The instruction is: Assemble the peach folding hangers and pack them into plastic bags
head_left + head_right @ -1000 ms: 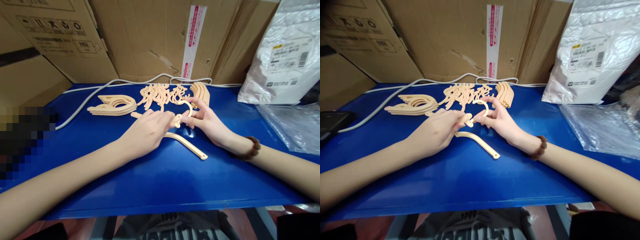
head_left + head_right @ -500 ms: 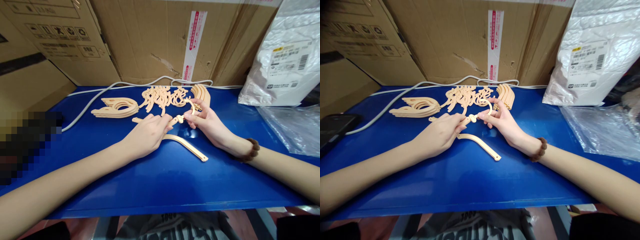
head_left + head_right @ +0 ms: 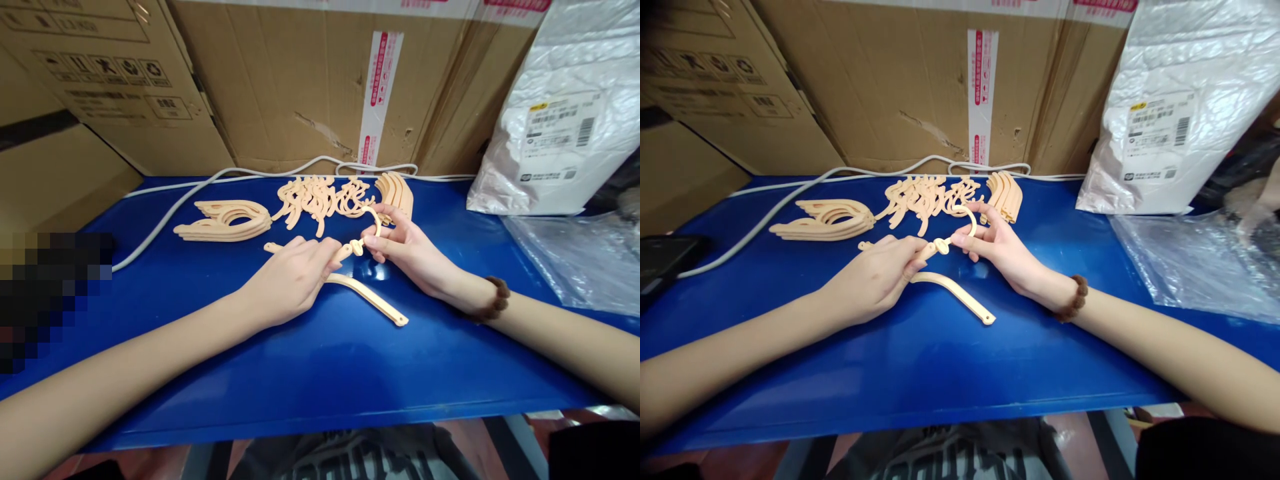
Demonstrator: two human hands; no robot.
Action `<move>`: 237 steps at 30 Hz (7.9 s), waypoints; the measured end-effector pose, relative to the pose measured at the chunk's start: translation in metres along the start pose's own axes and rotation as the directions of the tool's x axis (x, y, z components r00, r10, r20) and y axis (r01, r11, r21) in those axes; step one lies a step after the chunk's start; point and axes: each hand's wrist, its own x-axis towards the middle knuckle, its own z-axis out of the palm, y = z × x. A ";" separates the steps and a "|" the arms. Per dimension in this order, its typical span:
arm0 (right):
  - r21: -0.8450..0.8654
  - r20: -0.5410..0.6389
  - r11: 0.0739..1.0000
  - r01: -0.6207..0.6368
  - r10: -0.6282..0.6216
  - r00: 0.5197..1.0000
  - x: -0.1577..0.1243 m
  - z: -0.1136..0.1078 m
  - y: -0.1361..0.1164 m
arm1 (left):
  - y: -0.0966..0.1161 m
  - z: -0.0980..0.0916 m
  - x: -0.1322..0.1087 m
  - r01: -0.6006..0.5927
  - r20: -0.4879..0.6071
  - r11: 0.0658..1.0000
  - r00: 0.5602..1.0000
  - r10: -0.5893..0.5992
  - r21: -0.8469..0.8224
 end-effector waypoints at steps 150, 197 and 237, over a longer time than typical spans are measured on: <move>-0.727 0.199 0.631 0.270 -0.182 0.963 -0.010 0.004 -0.019 | 0.018 -0.022 0.006 0.303 0.214 0.953 0.930 -0.299 0.011; -0.774 0.630 -0.179 0.608 -0.119 0.767 -0.032 -0.010 -0.008 | 0.011 -0.008 0.003 0.643 0.536 0.062 0.684 -0.494 -0.764; -0.787 0.612 -0.303 0.538 -0.264 0.746 -0.030 -0.004 -0.010 | 0.008 -0.009 0.005 0.666 0.566 0.115 0.702 -0.432 -0.737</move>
